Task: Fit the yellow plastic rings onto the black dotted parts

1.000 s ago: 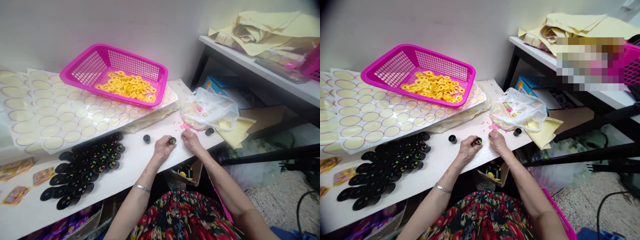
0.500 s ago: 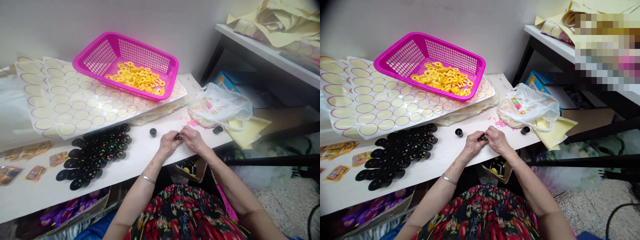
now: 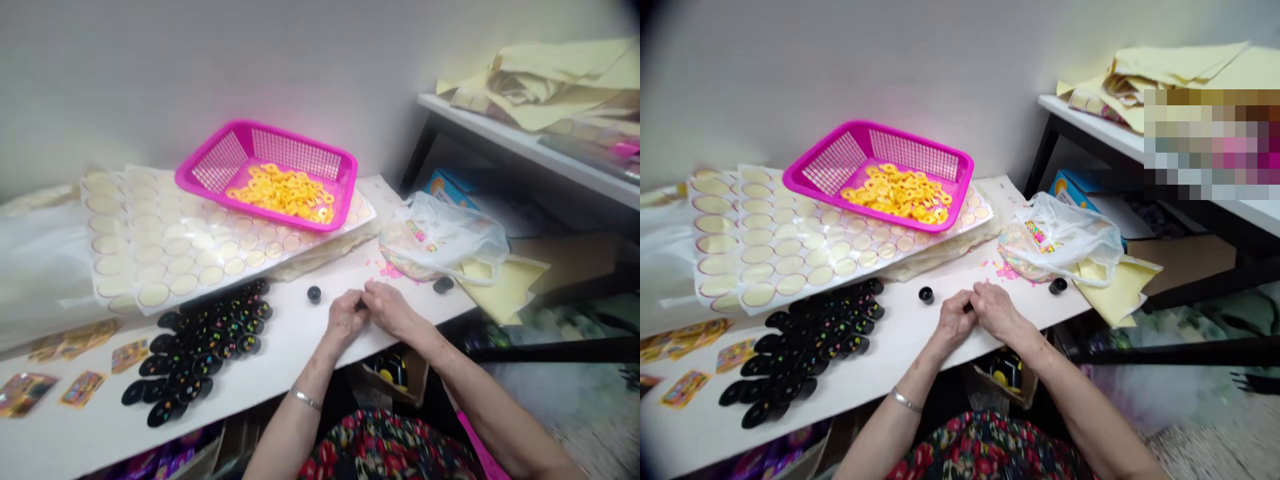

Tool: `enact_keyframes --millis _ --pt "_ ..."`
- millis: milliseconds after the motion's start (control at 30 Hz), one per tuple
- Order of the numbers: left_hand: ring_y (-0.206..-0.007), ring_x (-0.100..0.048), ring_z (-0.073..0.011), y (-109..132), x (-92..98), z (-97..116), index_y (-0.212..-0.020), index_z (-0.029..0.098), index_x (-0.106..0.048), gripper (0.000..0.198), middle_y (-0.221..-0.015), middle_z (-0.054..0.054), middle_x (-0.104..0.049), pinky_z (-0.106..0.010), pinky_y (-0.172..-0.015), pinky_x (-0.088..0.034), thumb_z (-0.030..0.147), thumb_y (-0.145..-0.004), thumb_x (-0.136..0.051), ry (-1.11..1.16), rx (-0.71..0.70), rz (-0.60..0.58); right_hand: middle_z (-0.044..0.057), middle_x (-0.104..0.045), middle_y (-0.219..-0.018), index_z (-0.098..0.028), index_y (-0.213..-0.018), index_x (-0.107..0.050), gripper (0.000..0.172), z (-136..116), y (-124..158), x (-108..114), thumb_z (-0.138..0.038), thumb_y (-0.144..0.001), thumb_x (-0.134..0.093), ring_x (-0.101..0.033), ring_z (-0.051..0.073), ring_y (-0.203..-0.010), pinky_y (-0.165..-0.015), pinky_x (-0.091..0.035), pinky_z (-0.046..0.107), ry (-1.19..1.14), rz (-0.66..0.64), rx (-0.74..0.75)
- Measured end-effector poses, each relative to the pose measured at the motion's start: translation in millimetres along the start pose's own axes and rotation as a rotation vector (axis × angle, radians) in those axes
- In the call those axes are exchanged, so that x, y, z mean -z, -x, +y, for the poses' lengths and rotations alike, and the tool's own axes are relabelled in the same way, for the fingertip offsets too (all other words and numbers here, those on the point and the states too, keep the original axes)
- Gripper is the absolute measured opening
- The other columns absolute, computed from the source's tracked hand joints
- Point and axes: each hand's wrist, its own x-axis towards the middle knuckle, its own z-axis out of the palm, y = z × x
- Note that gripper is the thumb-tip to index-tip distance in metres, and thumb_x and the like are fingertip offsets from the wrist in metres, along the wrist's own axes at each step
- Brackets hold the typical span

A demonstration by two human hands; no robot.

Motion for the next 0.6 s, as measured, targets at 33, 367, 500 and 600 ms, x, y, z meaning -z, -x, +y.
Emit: enact_keyframes --millis 33,367,500,600 --pt "-0.073 -0.055 -0.0135 0.6 0.7 0.4 -0.083 0.020 -0.062 0.015 -0.080 0.000 -0.063 -0.025 -0.070 -0.041 0.016 -0.069 -0.057 -0.007 0.002 -0.005 0.008 -0.056 -0.080 -0.016 -0.079 -0.061 0.023 0.0 0.2 0.5 -0.007 -0.081 -0.040 -0.049 0.017 -0.075 -0.067 -0.036 0.028 -0.020 -0.007 -0.005" --pt "-0.060 -0.051 -0.0137 3.8 -3.2 -4.1 -0.086 0.018 -0.060 0.028 -0.074 -0.004 -0.059 -0.025 -0.051 -0.042 0.026 -0.061 -0.071 -0.117 -0.054 0.168 0.005 -0.056 -0.088 -0.018 -0.084 -0.057 0.008 18.5 -52.1 70.4 -0.018 -0.081 -0.050 -0.054 0.015 -0.078 -0.071 -0.042 0.026 -0.511 0.428 0.087" --pt "-0.061 -0.057 -0.0140 17.6 13.2 7.6 -0.097 0.015 -0.060 0.027 -0.083 -0.010 -0.065 -0.025 -0.055 -0.048 0.026 -0.072 -0.063 -0.193 -0.318 0.461 0.005 -0.056 -0.086 -0.019 -0.077 -0.056 0.008 8.8 -108.5 98.3 -0.020 -0.080 -0.049 -0.054 0.017 -0.080 -0.074 -0.044 0.029 -0.526 0.651 0.091" --pt "-0.050 -0.053 -0.0097 1.5 64.2 25.0 -0.088 0.015 -0.061 0.020 -0.067 -0.004 -0.063 -0.022 -0.052 -0.046 0.032 -0.077 -0.058 -0.139 -0.177 0.729 0.012 -0.057 -0.099 -0.017 -0.083 -0.058 0.009 -1.6 -140.6 100.8 -0.021 -0.075 -0.057 -0.052 0.024 -0.096 -0.082 -0.042 0.036 -0.381 0.695 -0.068"
